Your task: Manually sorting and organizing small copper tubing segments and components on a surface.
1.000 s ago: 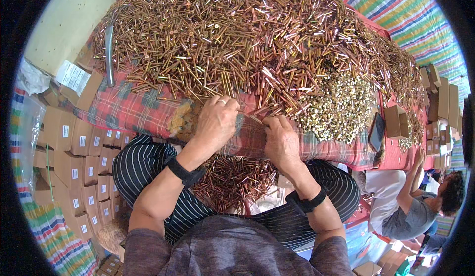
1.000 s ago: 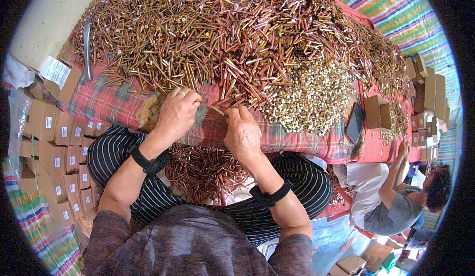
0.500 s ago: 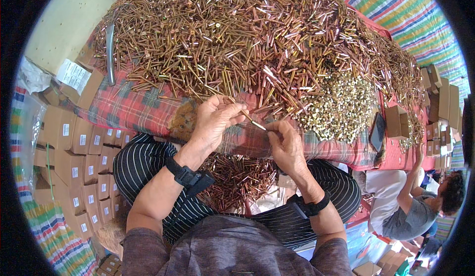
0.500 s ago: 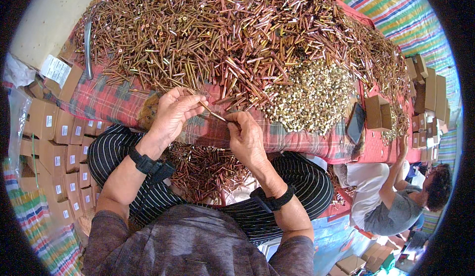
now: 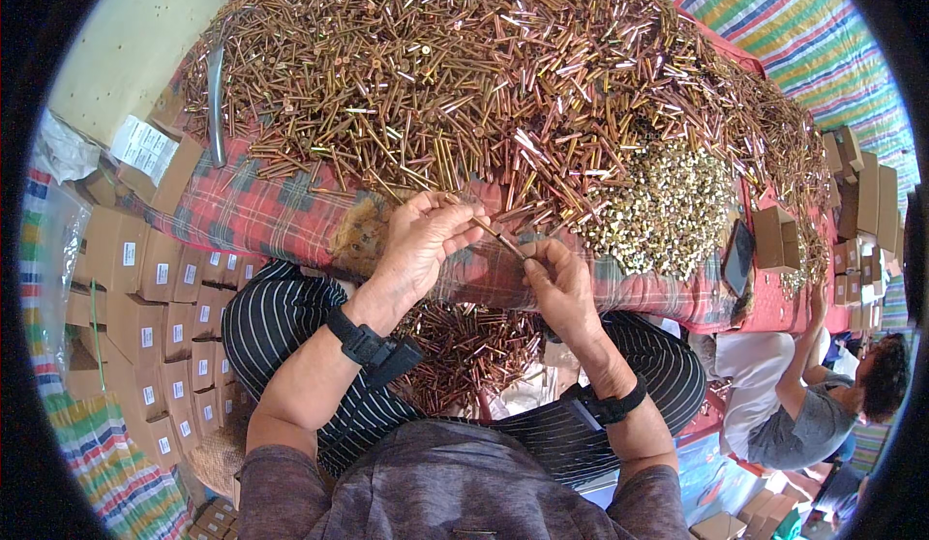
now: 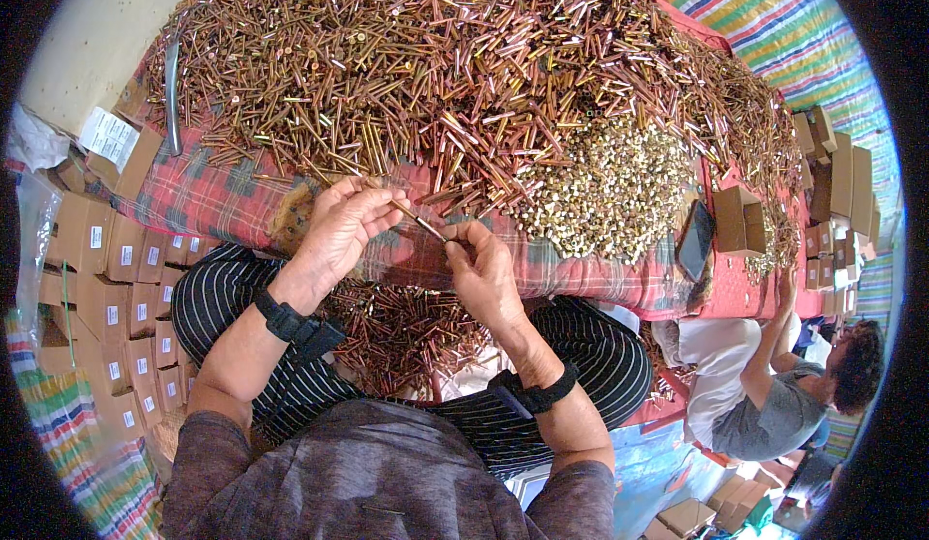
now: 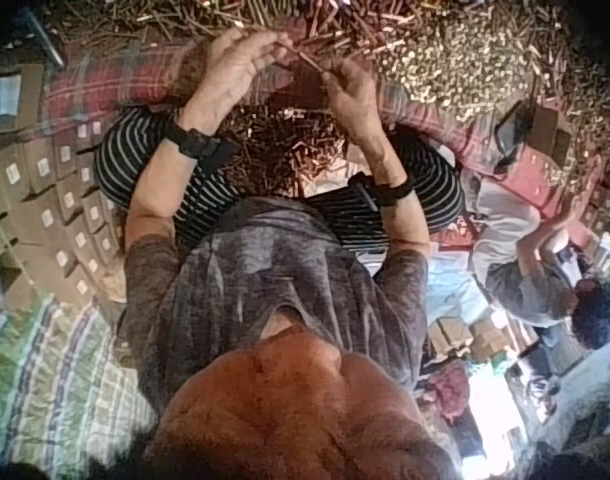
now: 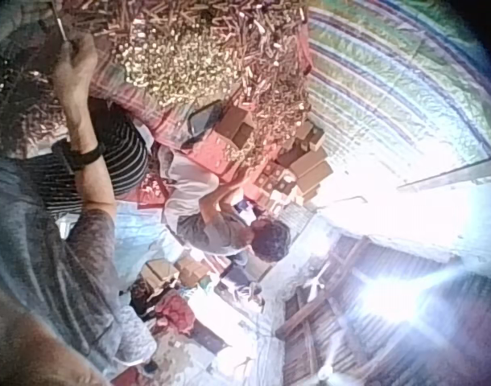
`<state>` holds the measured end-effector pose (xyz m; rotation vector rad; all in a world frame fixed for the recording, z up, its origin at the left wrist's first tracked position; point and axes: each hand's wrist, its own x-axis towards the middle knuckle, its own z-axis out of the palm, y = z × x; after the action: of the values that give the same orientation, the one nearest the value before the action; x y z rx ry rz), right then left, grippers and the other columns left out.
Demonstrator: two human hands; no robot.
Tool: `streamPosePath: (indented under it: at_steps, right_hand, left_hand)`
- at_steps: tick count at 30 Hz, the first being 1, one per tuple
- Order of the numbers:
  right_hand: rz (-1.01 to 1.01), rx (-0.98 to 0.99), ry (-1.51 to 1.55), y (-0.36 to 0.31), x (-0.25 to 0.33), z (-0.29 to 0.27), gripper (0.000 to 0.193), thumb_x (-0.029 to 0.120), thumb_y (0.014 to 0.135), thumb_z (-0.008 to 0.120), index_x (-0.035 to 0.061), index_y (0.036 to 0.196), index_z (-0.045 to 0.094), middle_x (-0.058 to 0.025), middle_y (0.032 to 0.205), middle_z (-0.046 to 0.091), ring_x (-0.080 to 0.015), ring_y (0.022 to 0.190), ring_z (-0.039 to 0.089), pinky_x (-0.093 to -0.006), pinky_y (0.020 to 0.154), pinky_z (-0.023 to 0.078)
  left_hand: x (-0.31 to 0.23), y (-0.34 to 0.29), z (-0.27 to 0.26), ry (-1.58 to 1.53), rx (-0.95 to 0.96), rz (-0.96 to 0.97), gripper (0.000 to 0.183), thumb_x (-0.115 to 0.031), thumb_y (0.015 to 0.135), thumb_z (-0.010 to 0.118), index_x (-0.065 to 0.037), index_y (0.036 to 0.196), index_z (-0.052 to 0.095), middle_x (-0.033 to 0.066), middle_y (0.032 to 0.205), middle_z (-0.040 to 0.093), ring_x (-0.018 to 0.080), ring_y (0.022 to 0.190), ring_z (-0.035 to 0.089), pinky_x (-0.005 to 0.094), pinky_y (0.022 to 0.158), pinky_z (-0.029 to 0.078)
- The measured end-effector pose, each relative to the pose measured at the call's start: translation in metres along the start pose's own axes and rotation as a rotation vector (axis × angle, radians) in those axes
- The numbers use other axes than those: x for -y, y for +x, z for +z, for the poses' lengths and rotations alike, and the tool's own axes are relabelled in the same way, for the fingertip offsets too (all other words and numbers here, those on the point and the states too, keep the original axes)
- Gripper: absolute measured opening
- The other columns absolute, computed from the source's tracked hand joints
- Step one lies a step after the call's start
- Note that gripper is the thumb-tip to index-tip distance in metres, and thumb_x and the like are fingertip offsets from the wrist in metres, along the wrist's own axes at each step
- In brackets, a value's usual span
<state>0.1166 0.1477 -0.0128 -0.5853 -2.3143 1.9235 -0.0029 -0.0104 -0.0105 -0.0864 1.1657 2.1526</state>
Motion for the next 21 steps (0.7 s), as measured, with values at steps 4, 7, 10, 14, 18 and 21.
streamPosePath:
  at_steps: [4,7,10,14,18,21]
  right_hand:
    - [-0.292,-0.127,-0.377,-0.004,0.008,0.0,0.011,-0.002,0.082,0.054,0.0002,0.093,0.056,-0.0134,0.079,0.057,-0.0268,0.071,0.057,-0.0347,0.066,0.045]
    - [-0.304,-0.157,-0.406,-0.006,0.014,-0.002,0.012,-0.003,0.08,0.054,0.0002,0.092,0.056,-0.0184,0.086,0.057,-0.0362,0.078,0.057,-0.0402,0.069,0.046]
    - [-0.385,-0.189,-0.511,-0.008,0.014,-0.004,0.011,0.001,0.085,0.054,-0.002,0.094,0.058,-0.0126,0.082,0.058,-0.0191,0.069,0.056,-0.0302,0.063,0.045]
    - [-0.268,-0.115,-0.329,-0.01,0.012,-0.003,0.01,-0.001,0.082,0.056,-0.0002,0.093,0.057,-0.0145,0.084,0.058,-0.0276,0.078,0.059,-0.034,0.07,0.047]
    - [-0.184,-0.08,-0.062,-0.012,-0.001,0.004,0.009,0.002,0.085,0.058,-0.0012,0.093,0.058,-0.0124,0.081,0.061,-0.0217,0.074,0.061,-0.0298,0.067,0.047]
    - [-0.133,-0.101,-0.186,-0.011,0.013,-0.007,0.009,0.005,0.085,0.061,-0.0011,0.091,0.059,-0.0126,0.078,0.061,-0.0223,0.07,0.061,-0.0312,0.063,0.048]
  left_hand:
    - [0.001,-0.002,0.004,0.076,0.019,0.088,0.012,-0.004,0.084,0.062,-0.003,0.09,0.052,0.0134,0.094,0.065,0.0191,0.086,0.065,0.0286,0.076,0.054]
    - [0.003,-0.007,0.013,0.153,0.048,0.178,0.013,-0.003,0.084,0.062,-0.003,0.09,0.05,0.0139,0.094,0.065,0.0192,0.086,0.065,0.0287,0.075,0.055]
    - [0.005,-0.007,0.014,0.19,0.072,0.211,0.012,-0.004,0.084,0.061,-0.002,0.089,0.051,0.0146,0.093,0.065,0.0188,0.084,0.065,0.0278,0.073,0.055]
    - [0.011,-0.001,0.004,0.342,0.141,0.039,0.012,-0.009,0.087,0.059,0.002,0.091,0.057,0.0138,0.087,0.064,0.0137,0.075,0.064,0.0231,0.066,0.055]
    - [0.018,-0.011,0.016,0.314,0.269,-0.342,0.022,-0.013,0.087,0.061,0.004,0.103,0.06,0.0073,0.083,0.065,0.0118,0.067,0.062,0.0198,0.058,0.051]
    - [0.025,-0.006,0.006,0.303,0.293,-0.321,0.021,-0.013,0.087,0.062,0.002,0.102,0.061,0.0054,0.081,0.064,0.0094,0.063,0.059,0.0176,0.054,0.047]
